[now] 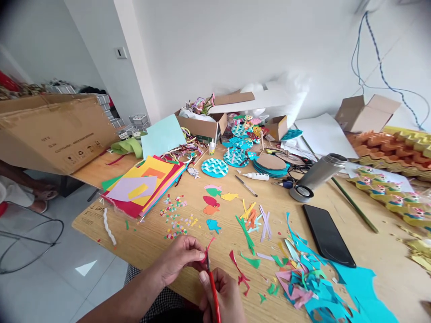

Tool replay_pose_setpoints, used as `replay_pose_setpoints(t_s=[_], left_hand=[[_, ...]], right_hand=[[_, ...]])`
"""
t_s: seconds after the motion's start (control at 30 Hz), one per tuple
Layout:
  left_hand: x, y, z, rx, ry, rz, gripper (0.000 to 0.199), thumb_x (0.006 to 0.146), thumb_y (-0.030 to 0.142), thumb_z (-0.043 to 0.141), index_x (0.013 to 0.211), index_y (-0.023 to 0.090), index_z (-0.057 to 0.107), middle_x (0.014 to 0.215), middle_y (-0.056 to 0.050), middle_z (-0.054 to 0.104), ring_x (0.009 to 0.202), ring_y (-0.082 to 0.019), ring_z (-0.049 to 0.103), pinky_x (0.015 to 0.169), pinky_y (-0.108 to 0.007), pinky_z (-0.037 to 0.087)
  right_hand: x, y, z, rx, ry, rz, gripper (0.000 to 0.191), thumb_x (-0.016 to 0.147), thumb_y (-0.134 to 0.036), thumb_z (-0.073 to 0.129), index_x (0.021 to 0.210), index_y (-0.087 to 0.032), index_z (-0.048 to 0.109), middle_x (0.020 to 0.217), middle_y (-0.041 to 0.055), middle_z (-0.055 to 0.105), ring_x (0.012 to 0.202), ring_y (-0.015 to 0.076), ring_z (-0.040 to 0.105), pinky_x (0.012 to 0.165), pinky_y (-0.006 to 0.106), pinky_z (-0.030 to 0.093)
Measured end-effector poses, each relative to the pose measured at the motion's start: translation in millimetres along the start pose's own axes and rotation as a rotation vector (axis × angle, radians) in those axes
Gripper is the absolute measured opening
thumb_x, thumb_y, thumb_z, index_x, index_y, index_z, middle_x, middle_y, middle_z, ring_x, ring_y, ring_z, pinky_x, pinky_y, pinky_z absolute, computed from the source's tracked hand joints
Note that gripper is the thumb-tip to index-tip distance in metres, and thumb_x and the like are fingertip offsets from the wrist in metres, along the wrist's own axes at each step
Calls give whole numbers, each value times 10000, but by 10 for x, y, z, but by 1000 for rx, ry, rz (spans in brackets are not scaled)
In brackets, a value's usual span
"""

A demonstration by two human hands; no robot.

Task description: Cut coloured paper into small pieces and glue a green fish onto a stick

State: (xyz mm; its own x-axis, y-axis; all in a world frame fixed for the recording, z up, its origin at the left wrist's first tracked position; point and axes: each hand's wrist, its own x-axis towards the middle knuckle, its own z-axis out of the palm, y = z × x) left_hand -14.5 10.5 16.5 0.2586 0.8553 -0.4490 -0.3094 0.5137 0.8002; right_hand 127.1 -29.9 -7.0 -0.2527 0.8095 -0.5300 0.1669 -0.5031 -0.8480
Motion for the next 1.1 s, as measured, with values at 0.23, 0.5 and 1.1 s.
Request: replay_pose_setpoints(t_s=[0.23, 0.5, 1.1], left_hand=[[56, -50, 111, 35, -24, -36, 230, 520, 279, 749, 603, 118, 608, 566, -45, 658, 537, -145, 601, 604, -280, 470], [64, -96, 144, 31, 16, -37, 205, 530, 256, 725, 628, 121, 606, 557, -35, 659, 524, -143, 602, 596, -280, 469], [105, -184, 214, -13, 5, -27, 179, 567, 235, 702, 638, 109, 596, 574, -34, 658, 511, -127, 594, 559, -255, 463]], right_hand=[[-30, 104, -35, 88, 53, 6, 545, 633, -716, 605, 621, -218, 385, 378, -54, 517, 254, 63, 421, 311, 166, 252], [-25, 134, -44, 124, 62, 15, 530, 639, -686, 628, 611, -222, 373, 351, -61, 505, 244, 60, 410, 306, 156, 229], [-42, 246, -10, 181, 195, -1, 593, 596, -772, 584, 618, -208, 403, 369, -51, 520, 223, 53, 400, 281, 150, 248]])
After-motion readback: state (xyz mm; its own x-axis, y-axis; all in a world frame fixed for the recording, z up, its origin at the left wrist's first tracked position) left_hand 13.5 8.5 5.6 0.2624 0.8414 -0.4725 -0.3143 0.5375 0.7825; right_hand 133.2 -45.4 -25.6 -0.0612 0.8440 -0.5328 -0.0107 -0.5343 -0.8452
